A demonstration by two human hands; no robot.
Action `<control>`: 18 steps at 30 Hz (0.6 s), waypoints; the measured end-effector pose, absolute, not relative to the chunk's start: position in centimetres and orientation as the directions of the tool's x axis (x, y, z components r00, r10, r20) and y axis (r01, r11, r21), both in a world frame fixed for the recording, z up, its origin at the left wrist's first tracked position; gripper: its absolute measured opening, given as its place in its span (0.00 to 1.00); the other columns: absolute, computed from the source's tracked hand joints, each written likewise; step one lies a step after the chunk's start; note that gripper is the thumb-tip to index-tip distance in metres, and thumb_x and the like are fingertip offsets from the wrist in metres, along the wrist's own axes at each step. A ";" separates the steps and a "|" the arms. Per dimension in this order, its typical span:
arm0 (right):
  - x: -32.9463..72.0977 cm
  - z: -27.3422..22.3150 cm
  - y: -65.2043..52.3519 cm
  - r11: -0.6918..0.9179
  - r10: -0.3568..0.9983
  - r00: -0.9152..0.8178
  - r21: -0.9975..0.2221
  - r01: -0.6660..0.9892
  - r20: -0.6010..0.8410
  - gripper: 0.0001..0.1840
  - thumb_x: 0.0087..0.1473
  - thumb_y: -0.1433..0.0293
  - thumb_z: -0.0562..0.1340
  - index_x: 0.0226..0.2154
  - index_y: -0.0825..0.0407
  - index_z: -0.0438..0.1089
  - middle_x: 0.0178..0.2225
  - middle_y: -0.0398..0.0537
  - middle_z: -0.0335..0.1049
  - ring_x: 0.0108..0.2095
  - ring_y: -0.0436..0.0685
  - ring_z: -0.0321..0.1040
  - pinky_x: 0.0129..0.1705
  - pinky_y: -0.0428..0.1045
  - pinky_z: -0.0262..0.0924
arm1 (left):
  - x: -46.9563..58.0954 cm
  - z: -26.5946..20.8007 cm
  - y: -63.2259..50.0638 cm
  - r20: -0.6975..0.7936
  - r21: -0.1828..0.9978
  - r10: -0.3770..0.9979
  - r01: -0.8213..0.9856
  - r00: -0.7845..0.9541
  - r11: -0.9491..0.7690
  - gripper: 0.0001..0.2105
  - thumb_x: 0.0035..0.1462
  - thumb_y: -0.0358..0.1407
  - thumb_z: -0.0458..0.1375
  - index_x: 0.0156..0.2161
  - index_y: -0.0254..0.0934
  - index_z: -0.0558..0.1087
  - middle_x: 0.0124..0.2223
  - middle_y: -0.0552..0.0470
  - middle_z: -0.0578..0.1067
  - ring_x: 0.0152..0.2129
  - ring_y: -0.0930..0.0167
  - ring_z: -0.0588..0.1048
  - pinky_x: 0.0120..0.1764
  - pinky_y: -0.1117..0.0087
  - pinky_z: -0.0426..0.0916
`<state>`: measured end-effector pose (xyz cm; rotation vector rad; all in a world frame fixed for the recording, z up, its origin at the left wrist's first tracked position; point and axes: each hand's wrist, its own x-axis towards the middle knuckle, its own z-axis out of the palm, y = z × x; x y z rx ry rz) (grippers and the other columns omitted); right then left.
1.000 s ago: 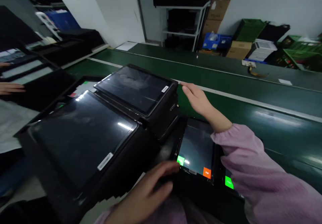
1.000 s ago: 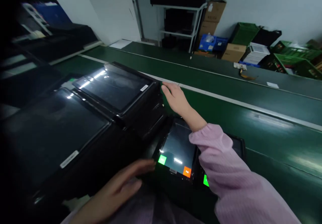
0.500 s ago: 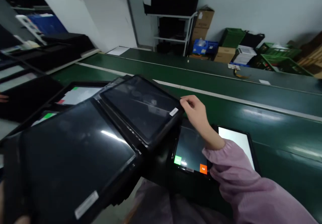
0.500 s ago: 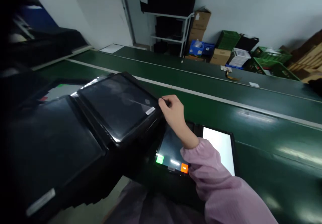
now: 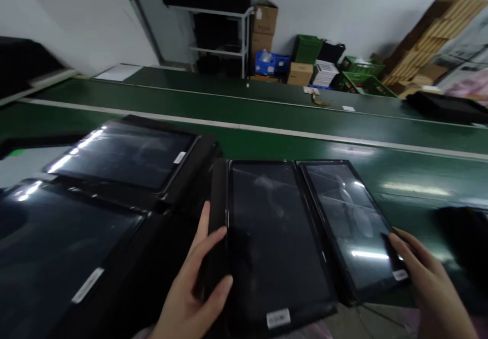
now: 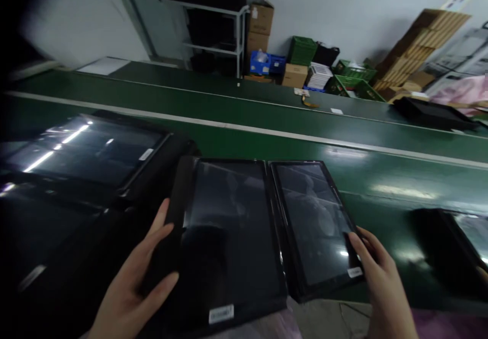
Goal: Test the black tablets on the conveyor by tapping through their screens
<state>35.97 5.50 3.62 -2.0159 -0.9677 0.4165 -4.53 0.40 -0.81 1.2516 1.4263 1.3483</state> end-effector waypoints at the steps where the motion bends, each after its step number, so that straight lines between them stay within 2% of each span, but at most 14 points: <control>1: 36.4 2.9 4.9 -0.389 0.730 0.684 -0.812 0.435 0.016 0.38 0.28 0.38 0.72 0.33 0.50 0.79 0.28 0.47 0.78 0.28 0.59 0.73 0.25 0.50 0.64 | -4.1 -1.4 2.1 0.097 0.988 0.978 0.137 -0.186 -0.072 0.28 0.60 0.45 0.66 0.65 0.52 0.72 0.78 0.52 0.58 0.74 0.52 0.55 0.70 0.47 0.60; 4: 36.8 -0.7 4.1 -0.422 0.680 0.733 -0.826 0.374 -0.015 0.41 0.30 0.35 0.70 0.36 0.50 0.78 0.28 0.47 0.78 0.29 0.60 0.73 0.29 0.51 0.66 | -3.6 -4.0 6.9 0.094 0.988 0.993 0.127 -0.075 -0.084 0.33 0.58 0.49 0.66 0.67 0.43 0.71 0.77 0.43 0.59 0.74 0.53 0.57 0.71 0.50 0.57; 6: 36.7 -3.5 4.2 -0.401 0.702 0.709 -0.788 0.467 0.063 0.42 0.36 0.32 0.66 0.38 0.49 0.77 0.31 0.50 0.79 0.33 0.63 0.75 0.34 0.55 0.69 | -3.6 -5.9 9.2 0.053 0.979 0.999 0.195 0.008 -0.054 0.35 0.57 0.50 0.65 0.67 0.41 0.70 0.76 0.40 0.60 0.74 0.53 0.56 0.71 0.51 0.57; 9: 36.7 -6.8 4.8 -0.251 0.780 0.531 -0.612 0.750 0.330 0.41 0.49 0.31 0.60 0.43 0.48 0.77 0.42 0.57 0.80 0.48 0.73 0.75 0.50 0.67 0.70 | -2.7 -7.9 11.0 0.001 0.910 0.999 0.415 0.040 -0.017 0.30 0.61 0.47 0.59 0.67 0.43 0.69 0.75 0.39 0.62 0.74 0.55 0.56 0.71 0.48 0.54; 12: 37.1 -8.2 6.8 -0.090 0.812 0.313 -0.424 0.901 0.493 0.37 0.60 0.36 0.56 0.54 0.46 0.75 0.55 0.61 0.75 0.62 0.78 0.65 0.62 0.76 0.59 | 0.6 -8.1 12.6 0.074 0.752 0.997 0.656 0.023 -0.071 0.27 0.65 0.43 0.55 0.67 0.39 0.68 0.76 0.33 0.60 0.74 0.53 0.54 0.71 0.39 0.50; 14: 37.5 -8.3 9.1 -0.034 0.842 0.242 -0.399 0.916 0.483 0.34 0.63 0.40 0.56 0.56 0.44 0.75 0.60 0.61 0.72 0.65 0.78 0.62 0.63 0.78 0.58 | 3.7 -7.6 14.3 0.116 0.648 0.990 0.749 0.082 -0.138 0.28 0.66 0.43 0.54 0.67 0.34 0.67 0.76 0.29 0.58 0.75 0.51 0.54 0.71 0.38 0.48; 18: 38.0 -8.0 14.3 0.002 0.900 0.202 -0.468 0.884 0.386 0.33 0.62 0.41 0.58 0.56 0.45 0.77 0.61 0.61 0.72 0.64 0.78 0.64 0.63 0.77 0.62 | 9.3 -5.8 19.1 0.093 0.496 0.971 0.836 0.218 -0.235 0.31 0.64 0.40 0.56 0.69 0.26 0.65 0.74 0.26 0.59 0.73 0.50 0.58 0.72 0.41 0.50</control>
